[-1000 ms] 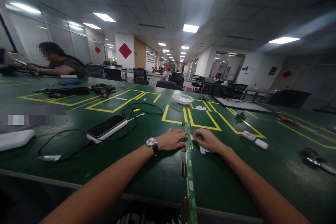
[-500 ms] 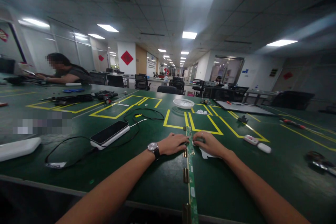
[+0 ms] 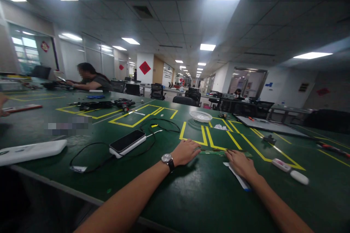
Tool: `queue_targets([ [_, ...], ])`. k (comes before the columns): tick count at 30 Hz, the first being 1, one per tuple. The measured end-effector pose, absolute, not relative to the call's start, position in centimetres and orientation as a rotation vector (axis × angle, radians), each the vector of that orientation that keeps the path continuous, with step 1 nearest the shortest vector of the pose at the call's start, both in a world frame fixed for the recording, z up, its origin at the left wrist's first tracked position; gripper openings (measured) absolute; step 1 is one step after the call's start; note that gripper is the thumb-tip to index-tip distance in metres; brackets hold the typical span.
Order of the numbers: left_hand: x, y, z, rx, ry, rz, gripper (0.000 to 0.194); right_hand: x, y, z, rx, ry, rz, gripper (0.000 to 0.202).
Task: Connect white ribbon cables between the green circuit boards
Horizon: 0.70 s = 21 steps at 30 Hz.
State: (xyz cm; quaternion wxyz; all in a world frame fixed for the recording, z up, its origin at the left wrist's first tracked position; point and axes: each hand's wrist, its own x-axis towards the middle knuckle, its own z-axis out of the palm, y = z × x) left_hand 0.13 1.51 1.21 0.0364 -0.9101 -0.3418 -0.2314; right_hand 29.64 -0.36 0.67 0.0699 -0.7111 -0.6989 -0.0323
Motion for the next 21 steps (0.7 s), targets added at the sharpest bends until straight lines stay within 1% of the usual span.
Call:
queue_targets([
  [4,0.4,1.4,0.9,-2.740,-1.063,-0.636,0.034,29.9,-0.1,-0.2,-2.309,-1.951,-0.175,0.058],
  [7,0.6,1.2,0.7,-2.719,-1.063,-0.625,0.035,29.8,0.1,-0.6,-2.307,-1.926,-0.188,0.062],
  [12,0.8,1.2,0.3,-2.722,-1.043,-0.599,0.036,30.0,0.2,-0.9,-2.317,-1.940,-0.123,0.062],
  [18,0.7,1.2,0.0,-2.723,-1.031,-0.565,0.034,30.5,0.3,-1.3,-2.371,-1.941,-0.084,0.072],
  [21,0.7,1.2,0.0,-2.717,-1.034,-0.565,0.034,31.3,0.7,-1.5,-2.340,-1.970,-0.089,0.068],
])
